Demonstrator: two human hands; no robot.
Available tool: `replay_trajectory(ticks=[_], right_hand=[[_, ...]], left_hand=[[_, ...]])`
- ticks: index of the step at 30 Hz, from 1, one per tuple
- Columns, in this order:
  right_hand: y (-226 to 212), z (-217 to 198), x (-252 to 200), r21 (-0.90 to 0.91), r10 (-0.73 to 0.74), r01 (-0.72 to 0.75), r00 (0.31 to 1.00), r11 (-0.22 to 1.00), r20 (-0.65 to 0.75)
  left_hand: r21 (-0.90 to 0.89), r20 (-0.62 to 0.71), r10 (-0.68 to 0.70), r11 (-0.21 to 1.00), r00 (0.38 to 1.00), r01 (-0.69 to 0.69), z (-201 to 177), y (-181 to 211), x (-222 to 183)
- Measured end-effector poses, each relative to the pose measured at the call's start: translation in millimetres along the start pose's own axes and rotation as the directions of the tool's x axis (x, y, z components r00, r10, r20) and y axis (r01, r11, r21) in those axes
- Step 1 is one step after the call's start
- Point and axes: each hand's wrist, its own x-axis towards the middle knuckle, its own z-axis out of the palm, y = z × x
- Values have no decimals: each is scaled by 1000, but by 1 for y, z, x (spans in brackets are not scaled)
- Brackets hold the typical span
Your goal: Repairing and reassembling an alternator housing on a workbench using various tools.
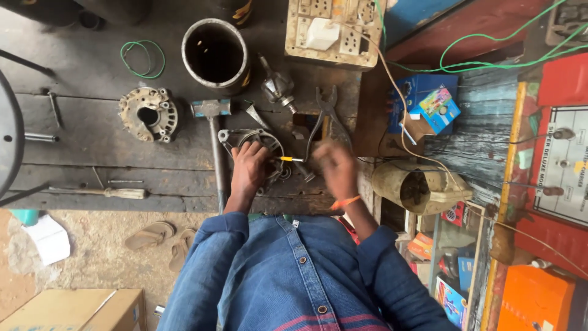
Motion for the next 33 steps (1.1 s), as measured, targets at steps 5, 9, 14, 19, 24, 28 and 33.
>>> replay_trajectory(ticks=[5,9,14,19,24,28,33], right_hand=[[25,16,32,-577,73,-171,979,799,-189],[17,27,52,-699,210,-235,970,675,-123],[19,31,58,-672,317,-299,943,677,-100],[64,-3,42,-250,310,-333,942,909,-127],[32,-17,-20,619,597,-673,707,404,380],[-40,-31,-85,620,539,-573,798,537,270],[-35,36,-113,-176,109,-192,911,965,-397]], left_hand=[[47,46,67,996,997,-69,-5,-1,-11],[-8,38,42,999,998,-41,2,2,-5],[19,25,45,999,999,-45,4,-4,-8],[39,43,19,999,999,-20,6,-7,-11],[26,8,61,998,998,-61,5,-7,-12],[23,20,11,1000,1000,-12,7,-8,-8],[48,42,47,998,998,-49,9,-13,-16]])
